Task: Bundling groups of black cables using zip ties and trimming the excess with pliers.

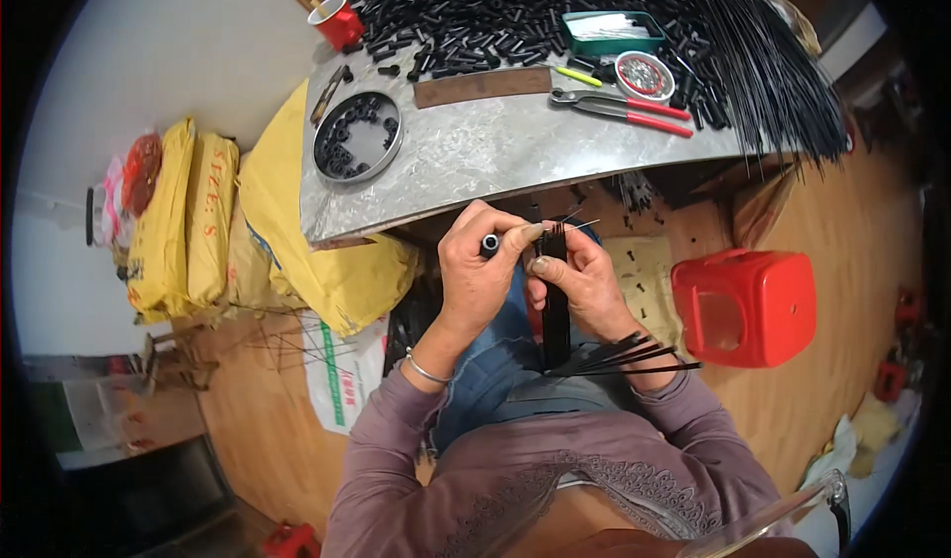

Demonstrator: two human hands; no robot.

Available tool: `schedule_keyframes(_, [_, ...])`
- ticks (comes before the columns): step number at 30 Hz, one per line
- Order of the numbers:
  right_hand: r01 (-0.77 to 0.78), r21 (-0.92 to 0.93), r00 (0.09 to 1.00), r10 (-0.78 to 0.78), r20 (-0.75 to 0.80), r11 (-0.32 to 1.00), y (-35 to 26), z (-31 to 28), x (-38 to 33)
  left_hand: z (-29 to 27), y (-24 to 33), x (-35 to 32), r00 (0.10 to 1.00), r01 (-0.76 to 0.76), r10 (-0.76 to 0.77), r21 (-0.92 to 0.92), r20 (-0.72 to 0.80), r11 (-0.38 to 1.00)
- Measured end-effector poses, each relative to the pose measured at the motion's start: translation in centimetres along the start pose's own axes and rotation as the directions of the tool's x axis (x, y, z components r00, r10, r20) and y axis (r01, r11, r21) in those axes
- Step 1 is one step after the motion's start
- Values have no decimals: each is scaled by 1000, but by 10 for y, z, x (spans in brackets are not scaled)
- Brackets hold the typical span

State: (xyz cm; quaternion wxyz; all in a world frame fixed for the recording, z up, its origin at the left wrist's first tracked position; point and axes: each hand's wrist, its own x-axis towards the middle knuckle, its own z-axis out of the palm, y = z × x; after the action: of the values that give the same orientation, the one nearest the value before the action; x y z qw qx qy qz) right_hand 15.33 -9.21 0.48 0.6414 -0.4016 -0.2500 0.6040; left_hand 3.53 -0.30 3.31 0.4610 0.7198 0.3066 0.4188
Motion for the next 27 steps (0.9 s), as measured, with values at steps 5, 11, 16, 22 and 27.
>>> schedule_keyframes(5, [9,-30,1000,-10,-21,1000,5,0,3,-3,0,-1,1000,0,3,105,-25,995])
schedule_keyframes(11, [-20,-65,995,13,-99,998,-1,13,5,-22,-11,33,909,373,-386,-724,160,580])
schedule_keyframes(16, [-35,-90,998,30,-51,995,2,10,3,-25,-10,48,770,615,-201,-621,605,486])
schedule_keyframes(22, [-20,-102,995,10,-96,995,-1,16,-1,-19,-29,46,717,686,-219,-615,662,388])
schedule_keyframes(27, [-31,-101,995,21,-99,994,-2,13,-1,-17,-24,37,724,681,-242,-616,646,396])
